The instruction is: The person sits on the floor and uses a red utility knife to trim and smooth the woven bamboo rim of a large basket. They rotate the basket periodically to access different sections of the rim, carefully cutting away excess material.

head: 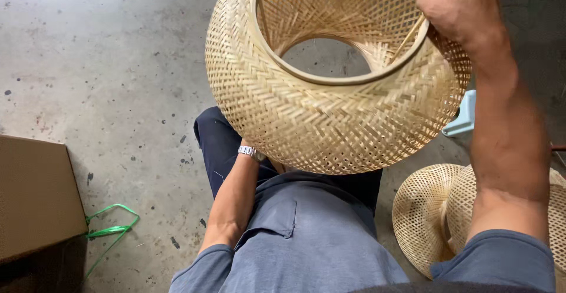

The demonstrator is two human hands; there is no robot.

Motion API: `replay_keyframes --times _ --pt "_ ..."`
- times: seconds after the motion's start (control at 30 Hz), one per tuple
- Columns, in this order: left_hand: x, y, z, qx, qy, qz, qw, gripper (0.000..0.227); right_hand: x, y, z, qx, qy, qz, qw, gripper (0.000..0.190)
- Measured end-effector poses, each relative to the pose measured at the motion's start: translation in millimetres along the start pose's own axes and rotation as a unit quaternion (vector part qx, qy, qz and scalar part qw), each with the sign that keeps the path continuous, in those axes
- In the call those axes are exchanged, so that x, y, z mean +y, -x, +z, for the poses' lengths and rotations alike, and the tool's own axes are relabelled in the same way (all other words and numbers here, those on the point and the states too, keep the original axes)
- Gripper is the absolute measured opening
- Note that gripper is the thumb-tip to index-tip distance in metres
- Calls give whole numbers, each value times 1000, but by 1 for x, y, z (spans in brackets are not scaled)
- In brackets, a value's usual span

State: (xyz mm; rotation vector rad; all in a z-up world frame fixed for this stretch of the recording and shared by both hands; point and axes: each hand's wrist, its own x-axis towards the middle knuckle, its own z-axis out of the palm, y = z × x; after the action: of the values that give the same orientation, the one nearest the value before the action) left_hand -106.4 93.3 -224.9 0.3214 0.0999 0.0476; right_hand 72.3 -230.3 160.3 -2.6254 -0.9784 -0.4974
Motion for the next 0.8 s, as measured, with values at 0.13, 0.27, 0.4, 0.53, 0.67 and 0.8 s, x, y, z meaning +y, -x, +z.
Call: replay_keyframes --times 0.13,0.27,0.4,0.53,0.67,0.8 --pt "-14 -2 5 3 -8 -28 1000 62 -2 -6 7 -85 -86 194 973 7" --pt "-16 4 7 59 11 -45 997 58 2 0 9 -41 1 77 996 11" --pt "-16 -3 18 132 76 -68 986 56 4 9 13 5 65 -3 998 9" --pt "-22 1 24 171 80 -90 978 54 7 13 15 -99 62 86 989 10" --pt "-20 3 34 109 46 -117 986 55 14 20 17 -129 56 106 984 11" --pt "-21 7 45 109 63 -122 985 61 18 33 12 -130 59 91 986 12"
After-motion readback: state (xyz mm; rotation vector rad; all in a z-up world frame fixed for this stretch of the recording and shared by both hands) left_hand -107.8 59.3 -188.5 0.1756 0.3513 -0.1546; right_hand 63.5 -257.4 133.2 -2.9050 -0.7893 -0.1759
